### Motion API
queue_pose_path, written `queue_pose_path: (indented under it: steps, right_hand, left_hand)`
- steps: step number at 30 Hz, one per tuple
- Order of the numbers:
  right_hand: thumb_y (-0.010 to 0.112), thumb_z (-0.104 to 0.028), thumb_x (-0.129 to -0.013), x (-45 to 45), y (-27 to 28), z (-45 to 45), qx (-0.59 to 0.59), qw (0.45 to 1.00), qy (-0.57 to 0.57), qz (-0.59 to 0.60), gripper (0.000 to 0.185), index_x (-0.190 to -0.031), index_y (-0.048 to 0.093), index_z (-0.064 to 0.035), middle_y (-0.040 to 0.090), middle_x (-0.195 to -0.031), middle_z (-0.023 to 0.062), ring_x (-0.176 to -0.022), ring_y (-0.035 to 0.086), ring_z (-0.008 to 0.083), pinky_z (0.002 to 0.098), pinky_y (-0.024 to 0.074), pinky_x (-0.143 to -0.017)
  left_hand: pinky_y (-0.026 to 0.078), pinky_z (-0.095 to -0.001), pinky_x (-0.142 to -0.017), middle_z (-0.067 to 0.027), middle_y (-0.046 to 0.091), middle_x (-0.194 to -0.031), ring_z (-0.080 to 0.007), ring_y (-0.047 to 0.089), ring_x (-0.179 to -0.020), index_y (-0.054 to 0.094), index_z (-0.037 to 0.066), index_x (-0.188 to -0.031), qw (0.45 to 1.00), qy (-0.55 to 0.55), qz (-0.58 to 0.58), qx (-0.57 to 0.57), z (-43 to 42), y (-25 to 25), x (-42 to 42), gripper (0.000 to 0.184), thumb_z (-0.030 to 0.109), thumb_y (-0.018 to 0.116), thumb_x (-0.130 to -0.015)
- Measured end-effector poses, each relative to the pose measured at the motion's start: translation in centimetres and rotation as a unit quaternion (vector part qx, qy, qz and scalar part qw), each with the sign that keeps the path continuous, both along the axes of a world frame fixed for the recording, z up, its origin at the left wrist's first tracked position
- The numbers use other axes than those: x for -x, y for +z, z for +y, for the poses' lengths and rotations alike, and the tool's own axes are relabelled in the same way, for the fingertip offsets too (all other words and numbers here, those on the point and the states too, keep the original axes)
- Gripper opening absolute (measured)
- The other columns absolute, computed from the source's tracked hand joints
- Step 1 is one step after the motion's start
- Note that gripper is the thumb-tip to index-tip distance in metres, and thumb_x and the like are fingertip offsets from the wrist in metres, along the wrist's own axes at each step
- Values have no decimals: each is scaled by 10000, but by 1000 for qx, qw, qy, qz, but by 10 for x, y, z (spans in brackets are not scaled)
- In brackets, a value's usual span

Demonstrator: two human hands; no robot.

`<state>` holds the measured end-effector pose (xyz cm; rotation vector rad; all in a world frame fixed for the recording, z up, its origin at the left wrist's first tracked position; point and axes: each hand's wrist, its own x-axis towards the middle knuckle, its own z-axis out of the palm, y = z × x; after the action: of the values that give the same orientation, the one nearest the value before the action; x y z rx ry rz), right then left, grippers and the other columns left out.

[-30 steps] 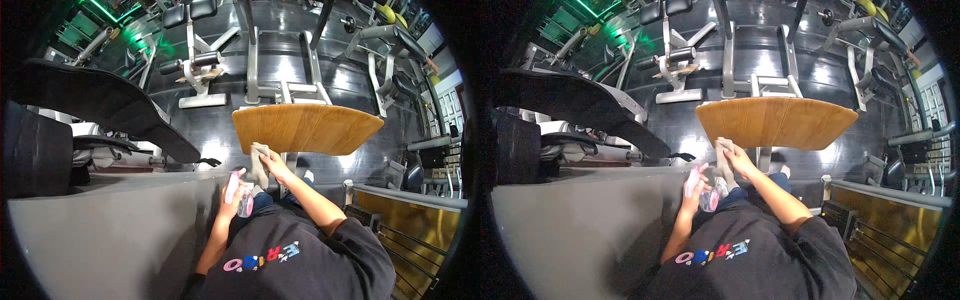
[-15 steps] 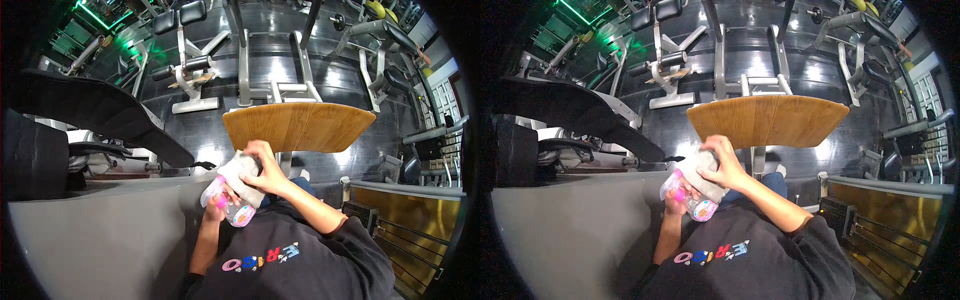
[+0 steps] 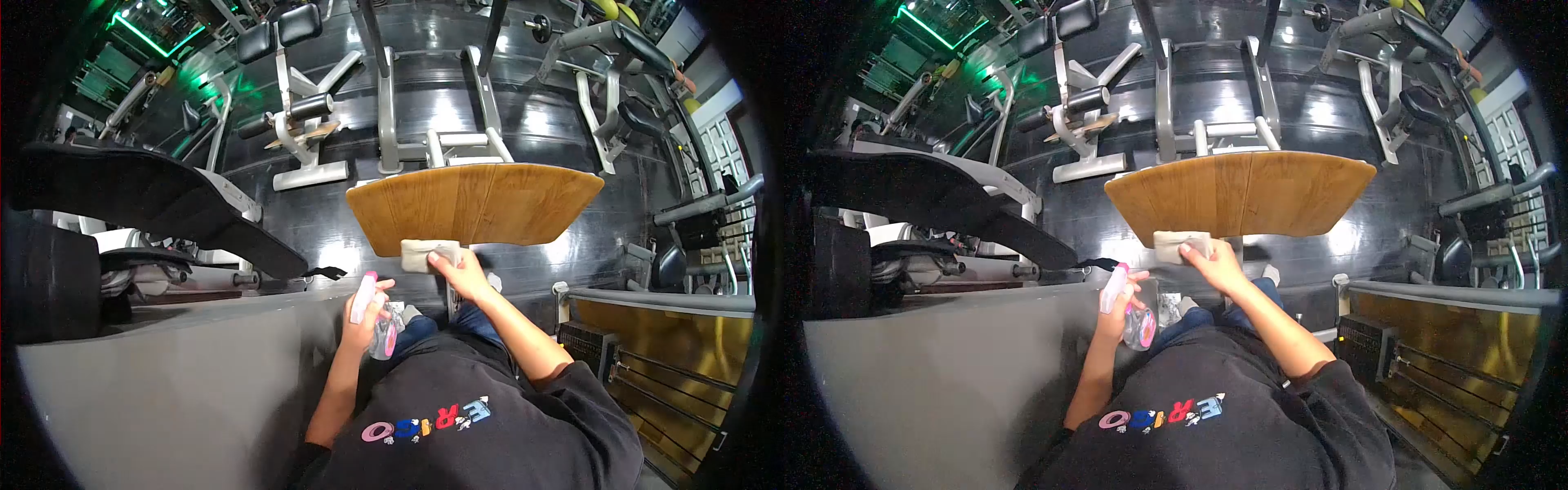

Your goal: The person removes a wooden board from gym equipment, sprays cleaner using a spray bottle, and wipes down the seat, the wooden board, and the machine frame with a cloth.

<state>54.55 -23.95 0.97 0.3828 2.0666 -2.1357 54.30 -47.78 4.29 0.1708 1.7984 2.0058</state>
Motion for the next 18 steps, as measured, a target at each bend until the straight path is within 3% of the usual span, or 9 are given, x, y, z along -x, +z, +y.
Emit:
queue_pose_path:
  steps: [3, 4, 5, 7, 9, 11, 13, 14, 18]
  right_hand:
    - [600, -296, -927, -11, 27, 21, 72, 983, -125, -114, 363, -1128, 616, 6, 652, -1059, 45, -955, 570, 130, 286, 443, -856]
    - [599, -297, -926, -18, -16, 31, 151, 976, -139, -72, 400, -1178, 588, 13, 629, -1123, 64, -1018, 551, 142, 302, 423, -902]
    - [593, -307, -927, -25, -25, 38, 155, 972, -161, -72, 421, -1203, 577, 11, 617, -1157, 72, -1044, 546, 154, 309, 415, -921]
    - [589, -324, -930, -33, 25, 44, 118, 952, -186, -211, 448, -1231, 561, 6, 605, -1192, 81, -1081, 542, 168, 316, 406, -943]
    - [587, -338, -930, -51, -29, 53, 168, 955, -181, -163, 460, -1236, 556, 4, 602, -1203, 83, -1090, 541, 174, 319, 406, -947]
    - [586, -351, -930, -67, -50, 58, 218, 953, -174, -116, 471, -1241, 552, 2, 599, -1213, 85, -1100, 541, 180, 321, 405, -950]
    - [590, -362, -926, -72, -36, 57, 241, 944, -165, -152, 482, -1242, 550, 0, 597, -1222, 85, -1107, 542, 185, 328, 413, -946]
    - [589, -356, -926, -74, -22, 59, 198, 949, -156, -188, 472, -1237, 556, -2, 606, -1201, 87, -1088, 556, 189, 334, 428, -930]
    - [592, -346, -923, -80, -32, 74, 202, 958, -123, -164, 447, -1211, 576, -5, 630, -1139, 91, -1038, 582, 188, 327, 448, -900]
  left_hand:
    - [500, -258, -607, -126, 664, -919, -128, 599, -641, 606, -17, -939, 999, 50, -15, 0, 13, -13, -2, 277, 255, 552, -938]
    - [499, -253, -591, -113, 652, -853, -131, 602, -631, 606, -13, -917, 997, 73, -18, -6, 21, -15, -3, 253, 234, 556, -936]
    - [499, -253, -591, -113, 652, -853, -131, 602, -631, 606, -13, -917, 997, 73, -19, -7, 28, -17, -2, 253, 234, 556, -936]
    - [510, -267, -574, -93, 608, -848, -148, 602, -674, 534, -35, -1161, 999, 49, 2, 16, 42, -23, 3, 362, 254, 535, -944]
    - [510, -274, -570, -80, 600, -838, -146, 598, -649, 528, -39, -1203, 998, 60, 7, -10, 59, -25, 8, 377, 233, 543, -942]
    - [509, -263, -553, -91, 635, -788, -131, 599, -609, 611, -12, -887, 997, 69, -19, 11, 75, -24, 14, 208, 189, 577, -927]
    - [512, -267, -557, -82, 636, -769, -132, 608, -602, 613, -17, -880, 997, 72, -3, 16, 84, -37, 18, 235, 214, 598, -919]
    - [513, -270, -559, -80, 636, -763, -133, 614, -603, 612, -18, -880, 997, 67, 2, 32, 87, -44, 19, 249, 228, 603, -918]
    - [517, -278, -565, -73, 635, -741, -133, 624, -602, 607, -19, -887, 995, 88, 26, 48, 106, -47, 18, 294, 273, 613, -915]
